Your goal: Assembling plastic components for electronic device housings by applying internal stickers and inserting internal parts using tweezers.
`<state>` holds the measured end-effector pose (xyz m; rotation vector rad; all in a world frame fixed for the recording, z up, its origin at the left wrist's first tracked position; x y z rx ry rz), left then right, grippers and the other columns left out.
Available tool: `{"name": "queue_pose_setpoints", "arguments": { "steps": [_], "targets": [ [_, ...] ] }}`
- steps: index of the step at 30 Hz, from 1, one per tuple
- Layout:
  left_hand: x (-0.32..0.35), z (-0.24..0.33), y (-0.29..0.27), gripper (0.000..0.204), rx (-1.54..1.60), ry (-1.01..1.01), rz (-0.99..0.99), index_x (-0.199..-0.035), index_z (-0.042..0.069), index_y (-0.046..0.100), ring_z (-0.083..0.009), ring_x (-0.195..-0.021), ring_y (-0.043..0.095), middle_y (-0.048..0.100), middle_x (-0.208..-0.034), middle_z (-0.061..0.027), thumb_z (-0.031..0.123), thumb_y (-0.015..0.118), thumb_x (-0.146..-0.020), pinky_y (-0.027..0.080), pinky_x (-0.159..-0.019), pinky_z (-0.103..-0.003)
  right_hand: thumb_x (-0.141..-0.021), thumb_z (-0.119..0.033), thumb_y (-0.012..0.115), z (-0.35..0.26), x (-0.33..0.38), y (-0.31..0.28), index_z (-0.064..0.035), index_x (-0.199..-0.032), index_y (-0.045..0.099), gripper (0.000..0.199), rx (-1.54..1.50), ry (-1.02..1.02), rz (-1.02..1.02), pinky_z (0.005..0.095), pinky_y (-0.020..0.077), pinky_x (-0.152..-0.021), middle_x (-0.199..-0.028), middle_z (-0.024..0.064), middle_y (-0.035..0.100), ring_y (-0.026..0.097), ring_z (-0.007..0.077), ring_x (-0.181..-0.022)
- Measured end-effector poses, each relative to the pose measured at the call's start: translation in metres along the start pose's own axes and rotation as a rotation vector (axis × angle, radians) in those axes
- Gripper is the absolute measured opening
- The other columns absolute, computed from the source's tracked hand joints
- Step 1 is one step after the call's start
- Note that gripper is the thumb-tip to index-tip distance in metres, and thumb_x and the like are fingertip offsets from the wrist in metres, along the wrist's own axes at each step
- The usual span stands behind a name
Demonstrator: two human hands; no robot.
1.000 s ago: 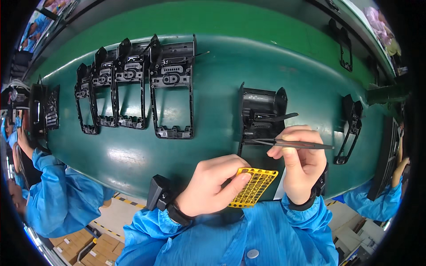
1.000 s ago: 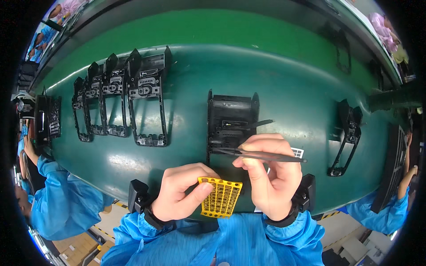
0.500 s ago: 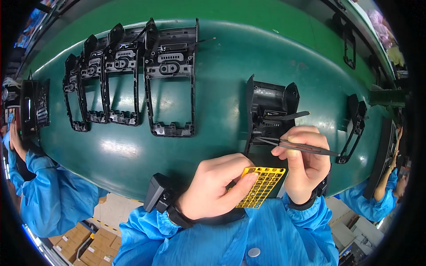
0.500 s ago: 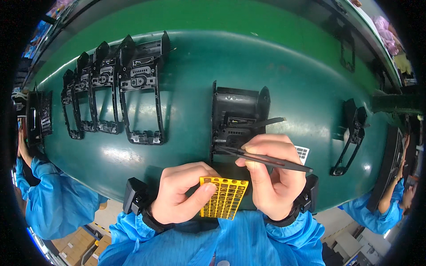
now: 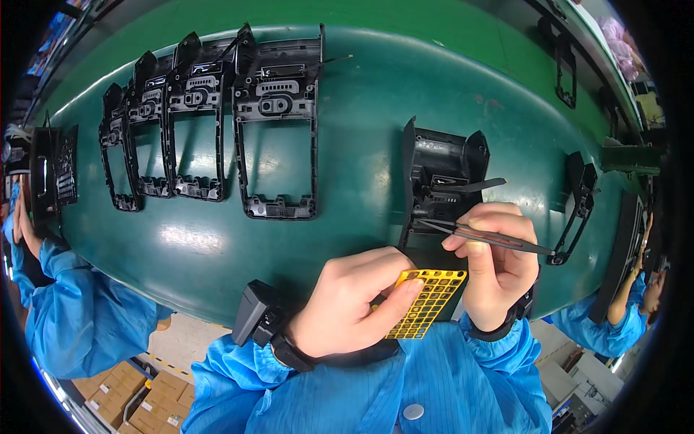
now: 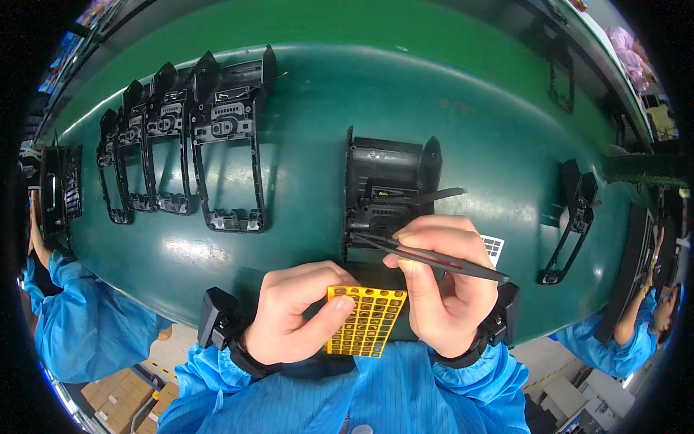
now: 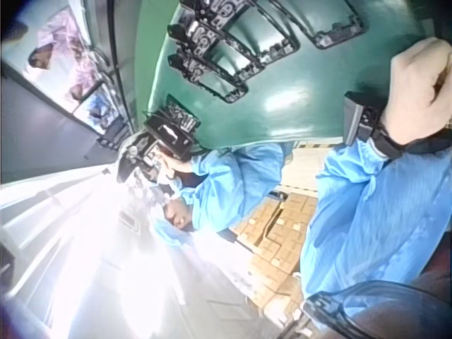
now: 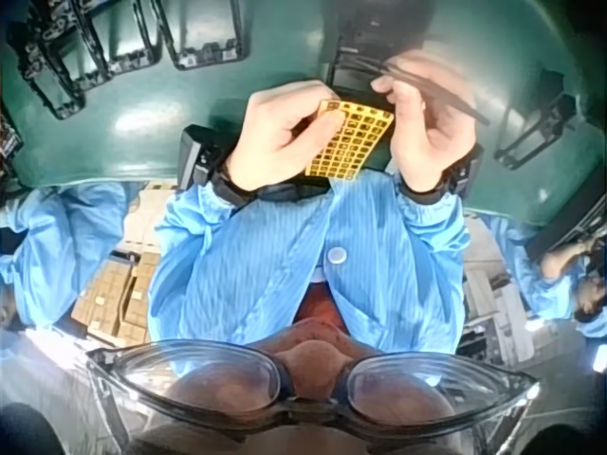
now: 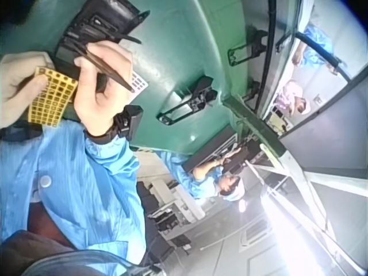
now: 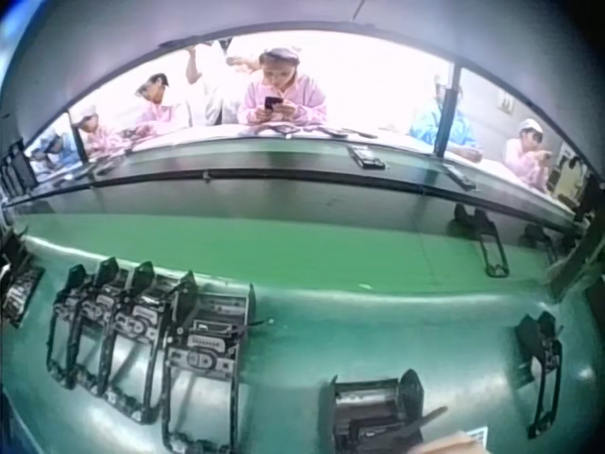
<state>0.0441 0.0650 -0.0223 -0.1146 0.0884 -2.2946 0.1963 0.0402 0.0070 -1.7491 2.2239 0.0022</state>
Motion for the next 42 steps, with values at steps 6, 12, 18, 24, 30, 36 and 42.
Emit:
{"name": "queue_pose_setpoints", "arguments": {
  "steps": [6,12,18,24,30,36,42],
  "targets": [
    [0.001,0.001,-0.001,0.012,0.012,0.018,0.009,-0.087,-0.005,0.061,-0.0250,-0.066,0.062,0.063,-0.079,-0.0149,0.007,0.058,-0.087,0.048,-0.060,-0.031,-0.085,0.004,0.061,-0.002,0.000,0.000,0.0039,-0.101,0.055,0.017,0.029,-0.032,0.012,0.0259,0.0542,-0.065,-0.098,0.0170,0.058,0.064,0.0173,-0.074],
    [0.000,0.000,0.000,0.013,0.014,0.003,0.012,-0.088,-0.006,0.062,-0.0246,-0.066,0.062,0.063,-0.079,-0.0151,0.006,0.058,-0.087,0.048,-0.060,-0.030,-0.084,0.002,0.063,-0.002,0.003,-0.002,0.0043,-0.100,0.056,0.018,0.012,-0.041,0.042,0.0259,0.0537,-0.065,-0.097,0.0174,0.059,0.064,0.0179,-0.074],
    [0.000,0.003,-0.005,0.006,0.057,0.071,0.120,-0.084,-0.003,0.059,-0.0225,-0.055,0.053,0.055,-0.069,-0.0112,0.002,0.060,-0.085,0.041,-0.050,-0.032,-0.085,0.003,0.061,-0.004,0.000,-0.003,0.0045,-0.101,0.054,0.018,0.008,-0.049,0.019,0.0256,0.0534,-0.064,-0.097,0.0180,0.058,0.064,0.0175,-0.073],
    [0.001,0.001,-0.004,0.006,0.056,0.047,0.119,-0.084,-0.003,0.060,-0.0229,-0.055,0.054,0.056,-0.070,-0.0114,0.002,0.058,-0.087,0.042,-0.051,-0.032,-0.088,-0.003,0.060,-0.016,0.008,-0.010,0.0070,-0.103,0.052,0.019,-0.233,0.052,-0.001,0.0219,0.0517,-0.063,-0.098,0.0189,0.056,0.060,0.0136,-0.065],
    [0.000,0.002,-0.005,0.008,0.061,0.032,0.130,-0.083,-0.003,0.060,-0.0229,-0.056,0.055,0.058,-0.070,-0.0121,0.002,0.058,-0.088,0.042,-0.051,-0.031,-0.087,-0.002,0.061,-0.009,0.011,-0.004,0.0063,-0.103,0.053,0.019,-0.289,0.183,-0.006,0.0250,0.0527,-0.068,-0.098,0.0188,0.057,0.062,0.0145,-0.072],
    [-0.001,0.003,-0.004,0.009,0.026,0.058,0.114,-0.083,-0.003,0.060,-0.0237,-0.057,0.055,0.057,-0.070,-0.0121,0.003,0.058,-0.088,0.043,-0.052,-0.032,-0.088,-0.003,0.062,-0.006,0.010,-0.004,0.0058,-0.101,0.055,0.018,-0.300,0.175,-0.017,0.0254,0.0529,-0.068,-0.097,0.0178,0.058,0.062,0.0155,-0.075],
    [-0.002,0.003,-0.004,0.010,0.040,0.062,0.108,-0.082,-0.003,0.060,-0.0238,-0.057,0.055,0.057,-0.070,-0.0122,0.005,0.059,-0.089,0.043,-0.052,-0.032,-0.088,-0.007,0.064,-0.004,0.010,-0.004,0.0056,-0.100,0.056,0.019,-0.291,0.173,-0.005,0.0250,0.0526,-0.067,-0.097,0.0173,0.059,0.062,0.0153,-0.073]
  ]
}}
Point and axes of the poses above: each hand's wrist, its own x-axis away from the middle knuckle, its own y-axis out of the palm, z = x × y, the point moved 7 cm from there along -x, towards the middle knuckle
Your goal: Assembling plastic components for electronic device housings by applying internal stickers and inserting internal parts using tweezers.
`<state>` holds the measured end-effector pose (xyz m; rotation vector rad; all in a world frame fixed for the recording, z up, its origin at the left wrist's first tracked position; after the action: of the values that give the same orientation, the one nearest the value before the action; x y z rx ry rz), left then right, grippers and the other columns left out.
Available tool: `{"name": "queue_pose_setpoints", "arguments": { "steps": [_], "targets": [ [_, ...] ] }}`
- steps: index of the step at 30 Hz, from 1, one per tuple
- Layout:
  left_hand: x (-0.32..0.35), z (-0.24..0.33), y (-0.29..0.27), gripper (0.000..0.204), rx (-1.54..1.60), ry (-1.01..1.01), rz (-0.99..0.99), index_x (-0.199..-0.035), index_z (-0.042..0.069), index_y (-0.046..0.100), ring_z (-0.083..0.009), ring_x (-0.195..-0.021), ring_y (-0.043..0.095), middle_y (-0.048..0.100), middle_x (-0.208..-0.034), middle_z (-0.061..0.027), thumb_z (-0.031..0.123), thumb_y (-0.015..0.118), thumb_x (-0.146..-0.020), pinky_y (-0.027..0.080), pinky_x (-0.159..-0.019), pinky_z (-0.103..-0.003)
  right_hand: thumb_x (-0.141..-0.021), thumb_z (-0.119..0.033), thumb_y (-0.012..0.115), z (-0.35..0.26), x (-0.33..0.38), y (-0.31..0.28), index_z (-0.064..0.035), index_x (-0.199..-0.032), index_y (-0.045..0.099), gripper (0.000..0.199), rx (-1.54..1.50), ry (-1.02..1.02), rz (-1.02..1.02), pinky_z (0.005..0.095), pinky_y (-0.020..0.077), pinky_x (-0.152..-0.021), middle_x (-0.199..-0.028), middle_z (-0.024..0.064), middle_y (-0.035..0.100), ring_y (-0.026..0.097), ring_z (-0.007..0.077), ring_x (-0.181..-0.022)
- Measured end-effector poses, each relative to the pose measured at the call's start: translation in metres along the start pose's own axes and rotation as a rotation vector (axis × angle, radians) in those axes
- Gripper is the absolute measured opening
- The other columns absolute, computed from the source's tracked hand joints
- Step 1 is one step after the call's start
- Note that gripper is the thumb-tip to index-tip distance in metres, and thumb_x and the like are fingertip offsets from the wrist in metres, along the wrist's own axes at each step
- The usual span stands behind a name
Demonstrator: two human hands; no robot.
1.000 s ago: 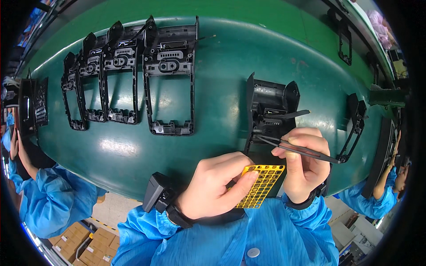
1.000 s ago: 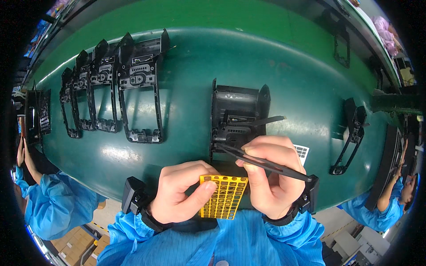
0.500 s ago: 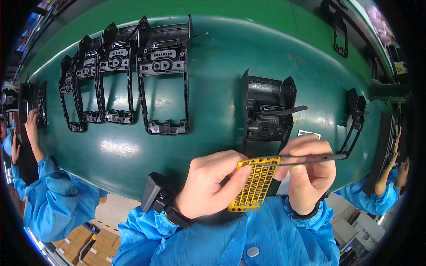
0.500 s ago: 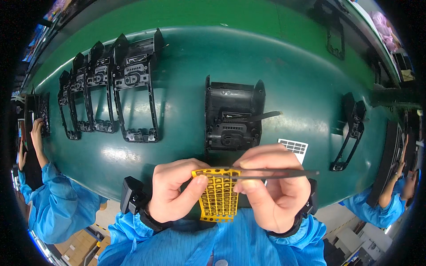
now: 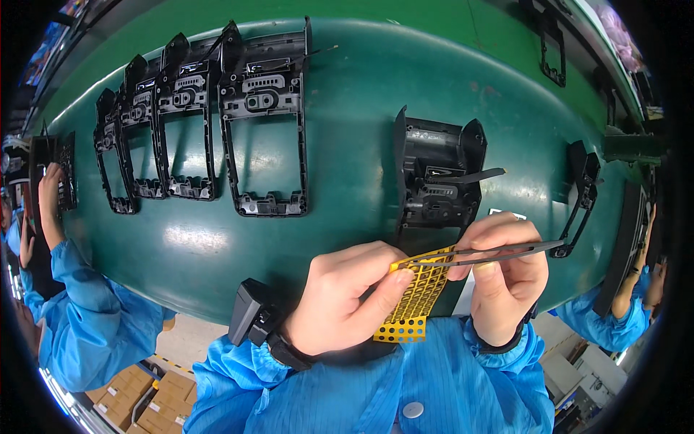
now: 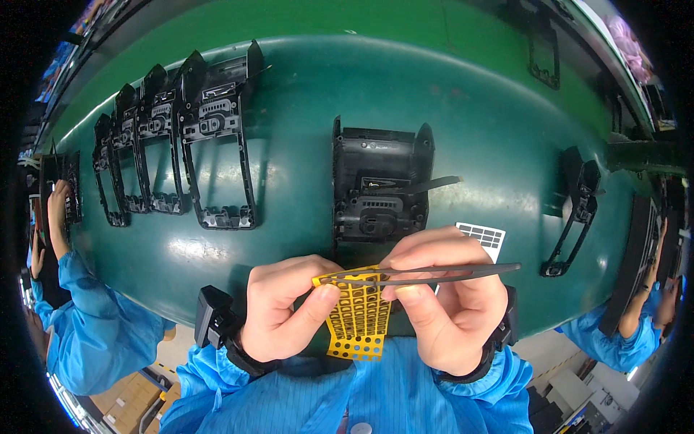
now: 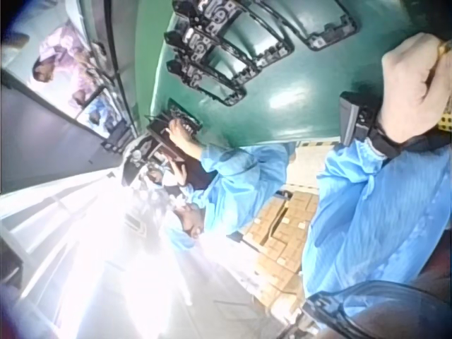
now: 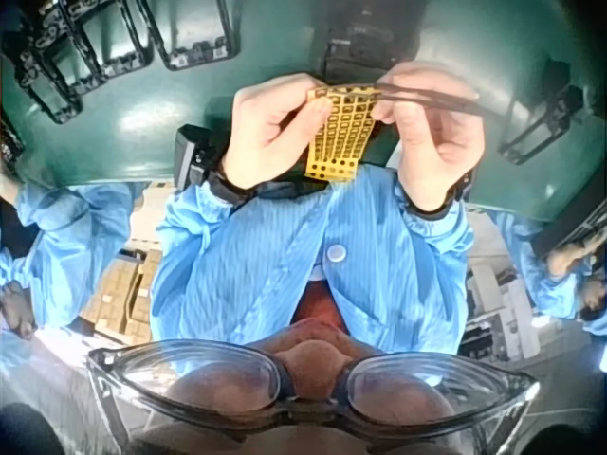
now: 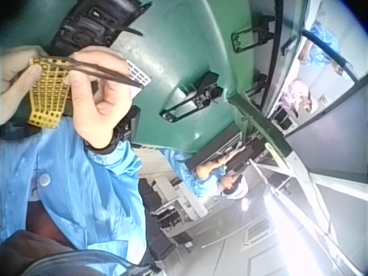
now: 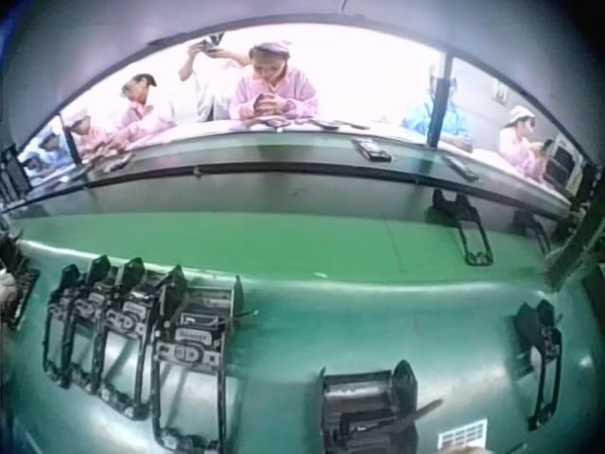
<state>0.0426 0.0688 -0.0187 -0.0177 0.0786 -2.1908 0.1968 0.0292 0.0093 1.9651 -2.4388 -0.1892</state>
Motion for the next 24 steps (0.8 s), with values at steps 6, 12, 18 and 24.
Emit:
{"name": "queue_pose_setpoints", "arguments": {
  "steps": [6,12,18,24],
  "targets": [
    [0.001,-0.002,0.001,0.011,-0.020,-0.024,-0.003,-0.083,-0.003,0.060,-0.0242,-0.057,0.055,0.057,-0.070,-0.0120,0.006,0.059,-0.089,0.043,-0.052,-0.032,-0.089,-0.006,0.063,0.000,-0.001,-0.002,0.0045,-0.100,0.056,0.016,-0.072,0.014,0.024,0.0245,0.0522,-0.066,-0.094,0.0170,0.059,0.063,0.0156,-0.072],
    [0.002,-0.002,0.000,0.011,-0.030,-0.026,0.002,-0.084,-0.003,0.060,-0.0243,-0.057,0.055,0.057,-0.071,-0.0123,0.007,0.060,-0.089,0.043,-0.052,-0.032,-0.091,-0.007,0.059,-0.003,-0.006,-0.025,0.0040,-0.102,0.053,0.017,-0.026,0.016,0.170,0.0251,0.0508,-0.061,-0.089,0.0140,0.061,0.063,0.0158,-0.069],
    [0.002,-0.001,0.001,0.011,-0.038,-0.032,-0.003,-0.085,-0.004,0.061,-0.0239,-0.057,0.055,0.058,-0.072,-0.0123,0.006,0.060,-0.089,0.043,-0.052,-0.031,-0.091,-0.005,0.059,0.011,-0.005,-0.035,0.0047,-0.105,0.054,0.018,0.054,0.070,0.202,0.0233,0.0494,-0.064,-0.096,0.0133,0.061,0.063,0.0155,-0.073],
    [0.001,-0.002,0.001,0.011,-0.030,-0.056,-0.001,-0.085,-0.005,0.061,-0.0229,-0.057,0.055,0.058,-0.072,-0.0128,0.005,0.060,-0.089,0.043,-0.053,-0.031,-0.089,-0.001,0.060,0.017,-0.005,-0.032,0.0040,-0.105,0.056,0.018,0.024,0.087,0.190,0.0237,0.0496,-0.069,-0.098,0.0115,0.061,0.062,0.0142,-0.076]
  ]
}}
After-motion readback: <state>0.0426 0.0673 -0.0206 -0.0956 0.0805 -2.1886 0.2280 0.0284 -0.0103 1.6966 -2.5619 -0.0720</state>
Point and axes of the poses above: each hand's wrist, its own x-axis away from the middle knuckle, its own y-axis out of the palm, z = x × y, the point moved 7 cm from there along -x, towards the middle knuckle
